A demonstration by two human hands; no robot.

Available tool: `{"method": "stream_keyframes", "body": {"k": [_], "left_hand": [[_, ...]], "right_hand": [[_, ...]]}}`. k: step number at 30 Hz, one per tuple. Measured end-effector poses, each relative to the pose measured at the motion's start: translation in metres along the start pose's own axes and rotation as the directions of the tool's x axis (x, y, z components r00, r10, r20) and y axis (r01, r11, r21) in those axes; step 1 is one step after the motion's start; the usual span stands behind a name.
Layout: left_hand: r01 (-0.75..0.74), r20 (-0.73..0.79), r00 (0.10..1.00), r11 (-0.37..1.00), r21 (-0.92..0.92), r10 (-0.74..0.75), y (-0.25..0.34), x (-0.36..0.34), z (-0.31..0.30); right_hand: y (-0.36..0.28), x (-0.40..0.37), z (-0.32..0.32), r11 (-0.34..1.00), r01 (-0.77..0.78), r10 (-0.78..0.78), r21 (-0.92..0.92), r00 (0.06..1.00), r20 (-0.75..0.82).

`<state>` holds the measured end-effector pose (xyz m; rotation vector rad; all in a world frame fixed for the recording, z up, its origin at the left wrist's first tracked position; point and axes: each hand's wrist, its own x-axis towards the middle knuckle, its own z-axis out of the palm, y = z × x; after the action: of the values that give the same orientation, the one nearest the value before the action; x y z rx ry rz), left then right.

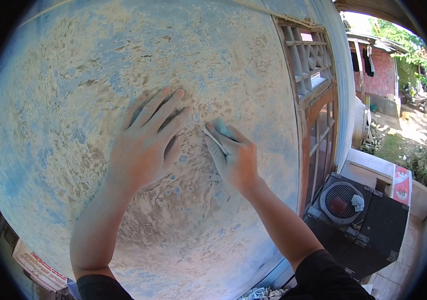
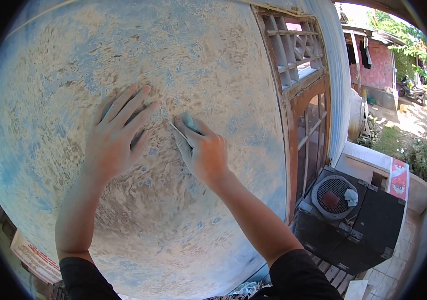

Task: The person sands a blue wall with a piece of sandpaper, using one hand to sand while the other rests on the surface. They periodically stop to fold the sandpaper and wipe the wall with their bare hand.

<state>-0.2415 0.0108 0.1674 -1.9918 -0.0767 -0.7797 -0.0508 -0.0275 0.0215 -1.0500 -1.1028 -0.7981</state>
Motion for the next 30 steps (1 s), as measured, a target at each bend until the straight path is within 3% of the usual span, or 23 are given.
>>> {"method": "stream_keyframes", "body": {"k": [3,5,11,14,21,23,27,30], "left_hand": [[-0.01,-0.026,1.0,1.0,0.01,0.01,0.0,0.0,0.001],[-0.009,-0.023,1.0,1.0,-0.004,0.009,0.001,0.001,0.0],[-0.005,-0.024,1.0,1.0,-0.013,0.004,0.003,0.004,0.002],[-0.002,-0.017,1.0,1.0,-0.026,0.002,0.004,0.004,0.002],[-0.018,-0.006,1.0,1.0,-0.014,0.018,0.006,0.003,0.001],[-0.011,-0.015,1.0,0.999,-0.033,0.01,0.006,0.002,0.002],[-0.009,-0.03,1.0,1.0,-0.016,0.009,0.009,-0.004,0.005],[-0.022,-0.03,0.999,1.0,-0.02,0.021,0.01,-0.007,0.004]], "right_hand": [[-0.01,-0.02,-0.008,0.999,-0.043,0.044,-0.014,0.998,0.038],[-0.015,-0.04,-0.016,0.996,-0.008,0.022,-0.086,0.987,0.157],[-0.017,-0.009,-0.011,0.983,-0.166,0.175,-0.078,0.976,0.131],[-0.015,-0.013,-0.004,0.987,-0.158,0.159,-0.01,0.985,0.062],[-0.025,-0.023,-0.013,0.988,-0.151,0.152,-0.02,0.979,0.134],[-0.031,0.0,-0.016,0.971,-0.24,0.233,0.018,0.957,0.175],[-0.019,-0.012,-0.014,0.984,-0.169,0.165,0.047,0.982,0.09],[-0.019,-0.025,-0.018,0.955,-0.28,0.258,0.099,0.947,0.19]]}}
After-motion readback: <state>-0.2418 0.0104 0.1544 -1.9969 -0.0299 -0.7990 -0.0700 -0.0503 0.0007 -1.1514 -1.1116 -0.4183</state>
